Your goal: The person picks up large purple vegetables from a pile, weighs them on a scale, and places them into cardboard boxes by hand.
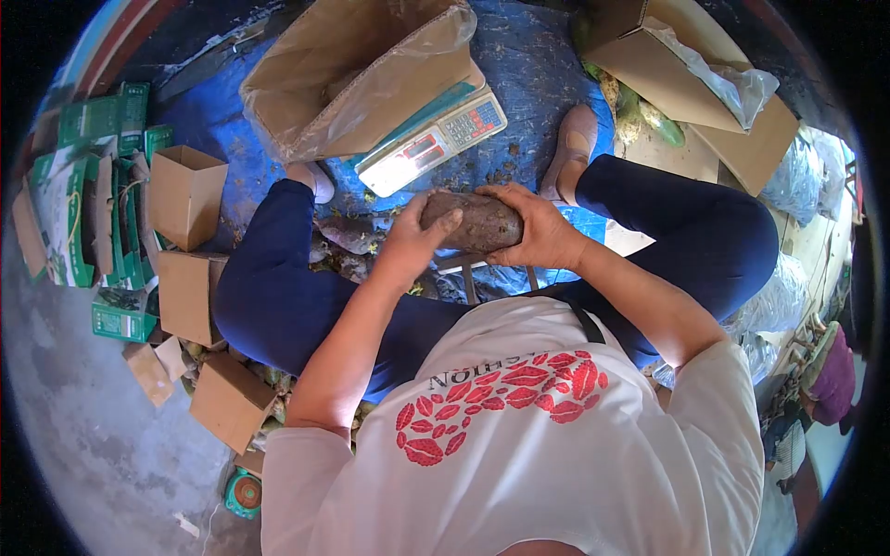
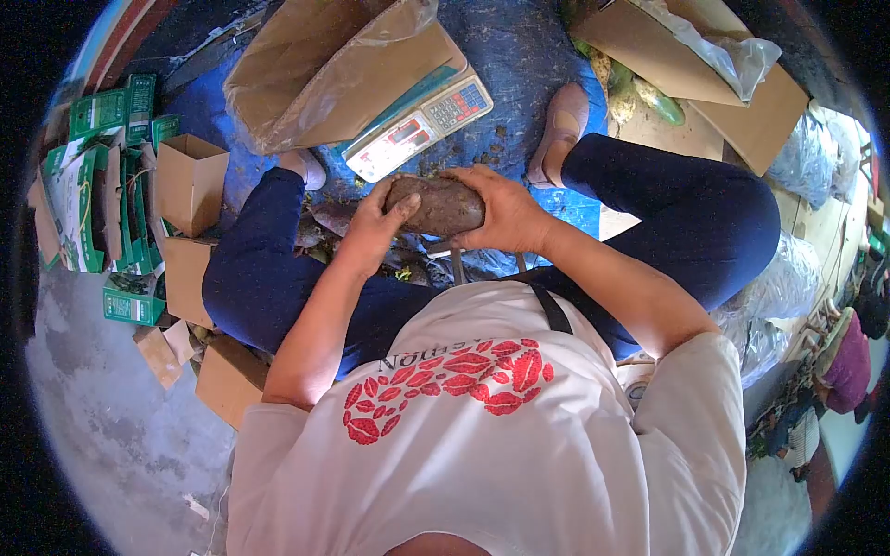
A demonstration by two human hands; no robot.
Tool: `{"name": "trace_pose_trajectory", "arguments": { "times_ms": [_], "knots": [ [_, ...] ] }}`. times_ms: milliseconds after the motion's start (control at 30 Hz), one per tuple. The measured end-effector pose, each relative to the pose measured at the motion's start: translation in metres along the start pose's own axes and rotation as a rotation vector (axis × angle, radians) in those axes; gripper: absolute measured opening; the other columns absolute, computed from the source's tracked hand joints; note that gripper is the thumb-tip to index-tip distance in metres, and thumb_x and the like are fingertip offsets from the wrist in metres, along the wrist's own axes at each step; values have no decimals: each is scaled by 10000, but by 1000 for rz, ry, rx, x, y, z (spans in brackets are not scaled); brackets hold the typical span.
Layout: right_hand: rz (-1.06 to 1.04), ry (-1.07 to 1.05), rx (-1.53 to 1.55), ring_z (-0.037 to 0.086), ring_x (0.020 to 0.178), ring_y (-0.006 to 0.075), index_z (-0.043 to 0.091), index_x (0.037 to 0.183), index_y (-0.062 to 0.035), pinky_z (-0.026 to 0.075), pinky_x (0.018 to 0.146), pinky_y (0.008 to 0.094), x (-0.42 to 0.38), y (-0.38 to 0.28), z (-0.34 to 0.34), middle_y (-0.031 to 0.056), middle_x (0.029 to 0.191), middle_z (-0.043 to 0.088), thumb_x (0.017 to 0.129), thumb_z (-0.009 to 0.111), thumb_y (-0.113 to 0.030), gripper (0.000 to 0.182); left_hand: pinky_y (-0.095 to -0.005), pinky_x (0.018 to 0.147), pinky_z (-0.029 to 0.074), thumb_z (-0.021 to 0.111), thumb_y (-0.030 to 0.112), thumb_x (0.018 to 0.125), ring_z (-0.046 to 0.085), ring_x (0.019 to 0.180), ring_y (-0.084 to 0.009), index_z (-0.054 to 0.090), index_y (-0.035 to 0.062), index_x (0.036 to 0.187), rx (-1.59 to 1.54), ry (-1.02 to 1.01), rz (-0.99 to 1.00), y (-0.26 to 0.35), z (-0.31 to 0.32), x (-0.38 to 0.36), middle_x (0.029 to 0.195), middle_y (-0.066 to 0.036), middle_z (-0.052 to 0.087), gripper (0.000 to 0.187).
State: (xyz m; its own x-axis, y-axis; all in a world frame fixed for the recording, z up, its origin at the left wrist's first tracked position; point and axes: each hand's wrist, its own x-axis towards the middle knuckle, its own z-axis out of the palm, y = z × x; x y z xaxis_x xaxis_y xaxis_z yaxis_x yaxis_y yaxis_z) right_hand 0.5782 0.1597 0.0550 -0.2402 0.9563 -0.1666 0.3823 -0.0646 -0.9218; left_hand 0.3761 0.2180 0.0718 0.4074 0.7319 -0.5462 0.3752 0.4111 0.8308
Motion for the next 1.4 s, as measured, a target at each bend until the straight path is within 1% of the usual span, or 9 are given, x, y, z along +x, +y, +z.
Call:
{"name": "trace_pose_trajectory", "arguments": {
  "times_ms": [233, 367, 433, 533, 633, 733, 967, 1267, 1400],
  "knots": [
    [76, -76, -22, 502, 1096, 288, 454, 1206, -30, 386, 945, 369, 0, -14, 1, 157, 1149, 527, 530, 786, -198, 772, -306, 759, 448, 471, 251, 896, 564, 858, -188, 565, -4, 1010, -43, 149, -128, -19, -2, 11, 929, -120, 598, 295],
    [296, -232, 407, 545, 1052, 253, 480, 1161, 26, 459, 839, 354, 5, 3, -9, 160, 1157, 545, 679, 692, -351, 648, -303, 700, 470, 441, 236, 907, 563, 850, -161, 597, 5, 970, -379, 129, -382, -20, -11, 8, 938, -86, 601, 285],
    [362, -245, 443, 559, 1033, 246, 490, 1147, 36, 472, 827, 343, 10, 18, -10, 170, 1158, 548, 785, 595, -414, 587, -312, 739, 469, 458, 273, 909, 559, 884, -160, 580, 8, 1010, -372, 122, -324, -7, -13, 7, 977, -87, 593, 309],
    [818, -365, 1216, 593, 963, 274, 479, 1179, 10, 484, 831, 335, 11, 17, -3, 189, 1132, 553, 885, 409, -490, 584, -323, 802, 457, 483, 330, 903, 549, 936, -161, 540, 21, 1086, -655, -79, -263, 14, -12, 2, 1038, -89, 573, 364],
    [686, -674, 1500, 614, 909, 285, 472, 1199, -15, 496, 822, 333, 17, 31, -4, 193, 1122, 556, 910, 335, -516, 594, -332, 838, 455, 500, 379, 891, 542, 991, -172, 505, 40, 1145, -629, -153, -114, 16, -11, -3, 1074, -92, 560, 424],
    [782, -519, 1400, 578, 994, 269, 413, 1251, 2, 469, 867, 328, 20, 9, -9, 199, 1162, 529, 901, 314, -554, 664, -335, 854, 447, 502, 386, 889, 539, 1007, -185, 502, 26, 1142, -531, -61, -133, 10, -14, -2, 1073, -101, 560, 440],
    [557, -360, 665, 508, 1085, 222, 285, 1328, 46, 394, 937, 292, 18, 9, -11, 185, 1216, 484, 671, 746, -370, 904, -323, 808, 435, 471, 270, 902, 557, 870, -176, 577, -11, 999, -410, 212, -213, -10, -21, 9, 929, -104, 595, 316],
    [631, -363, 1054, 556, 1003, 186, 319, 1298, 34, 455, 896, 302, 15, 13, -5, 131, 1157, 521, 684, 751, -221, 792, -251, 415, 407, 469, 208, 918, 526, 528, -124, 587, -17, 915, -300, 188, -209, -4, -28, 6, 727, -57, 582, 254],
    [608, -292, 1055, 553, 1009, 190, 315, 1304, 20, 452, 903, 307, 19, 14, -8, 119, 1164, 516, 687, 749, -212, 788, -271, 539, 477, 512, 224, 902, 561, 655, -139, 586, -21, 957, -197, 283, -195, 0, -37, 4, 788, -60, 591, 262]
  ]
}}
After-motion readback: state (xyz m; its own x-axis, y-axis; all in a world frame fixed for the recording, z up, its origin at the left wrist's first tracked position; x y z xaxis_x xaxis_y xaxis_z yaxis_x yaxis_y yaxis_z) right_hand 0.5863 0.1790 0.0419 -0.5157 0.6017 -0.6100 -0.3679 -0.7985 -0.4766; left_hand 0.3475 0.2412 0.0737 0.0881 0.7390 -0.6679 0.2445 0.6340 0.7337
